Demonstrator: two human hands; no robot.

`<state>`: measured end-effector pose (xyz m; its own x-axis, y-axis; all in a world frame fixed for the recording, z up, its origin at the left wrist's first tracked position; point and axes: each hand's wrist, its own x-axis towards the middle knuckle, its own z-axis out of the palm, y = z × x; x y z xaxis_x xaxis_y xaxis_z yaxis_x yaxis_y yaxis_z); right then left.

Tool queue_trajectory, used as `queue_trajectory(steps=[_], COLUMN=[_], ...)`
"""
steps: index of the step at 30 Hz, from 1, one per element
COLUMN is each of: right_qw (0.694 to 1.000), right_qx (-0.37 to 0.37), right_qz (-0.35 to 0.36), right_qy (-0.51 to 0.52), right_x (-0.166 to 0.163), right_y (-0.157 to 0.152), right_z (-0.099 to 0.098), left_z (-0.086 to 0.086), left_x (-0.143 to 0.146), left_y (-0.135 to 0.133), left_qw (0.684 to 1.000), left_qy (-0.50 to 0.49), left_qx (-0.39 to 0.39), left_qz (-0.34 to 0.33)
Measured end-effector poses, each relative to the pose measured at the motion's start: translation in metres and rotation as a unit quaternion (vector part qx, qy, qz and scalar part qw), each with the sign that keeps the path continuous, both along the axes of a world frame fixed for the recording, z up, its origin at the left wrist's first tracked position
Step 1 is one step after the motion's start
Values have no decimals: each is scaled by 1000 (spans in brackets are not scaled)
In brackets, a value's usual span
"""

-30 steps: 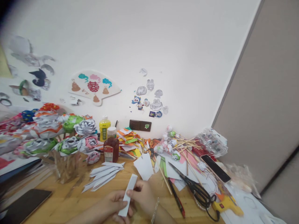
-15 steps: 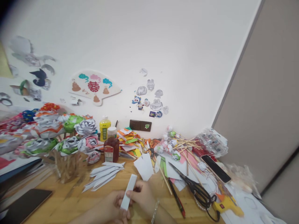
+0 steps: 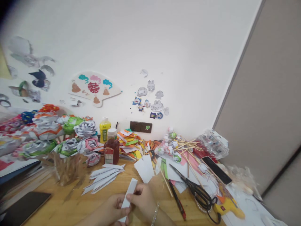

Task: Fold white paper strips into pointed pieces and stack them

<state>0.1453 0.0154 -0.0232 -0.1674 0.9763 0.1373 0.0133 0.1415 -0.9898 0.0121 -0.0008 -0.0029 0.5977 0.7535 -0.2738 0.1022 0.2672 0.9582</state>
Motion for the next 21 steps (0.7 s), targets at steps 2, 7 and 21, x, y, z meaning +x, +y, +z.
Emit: queue_trajectory(steps=[2,7,21], right_qw=[1000,998,998], right_qx=[12,59,-5], right_qz=[-14,-11,-65], right_qy=[-14,-33,-14], right_x=[0,3,2], right_y=[1,5,-2], right_z=[-1,-8,4], left_z=[-1,-2,17], left_x=[0,0,-13], left_y=[0,0,-2], left_qw=[1000,999,996], left_qy=[5,41,35], left_qx=[5,20,34], left_qz=[2,-13,-76])
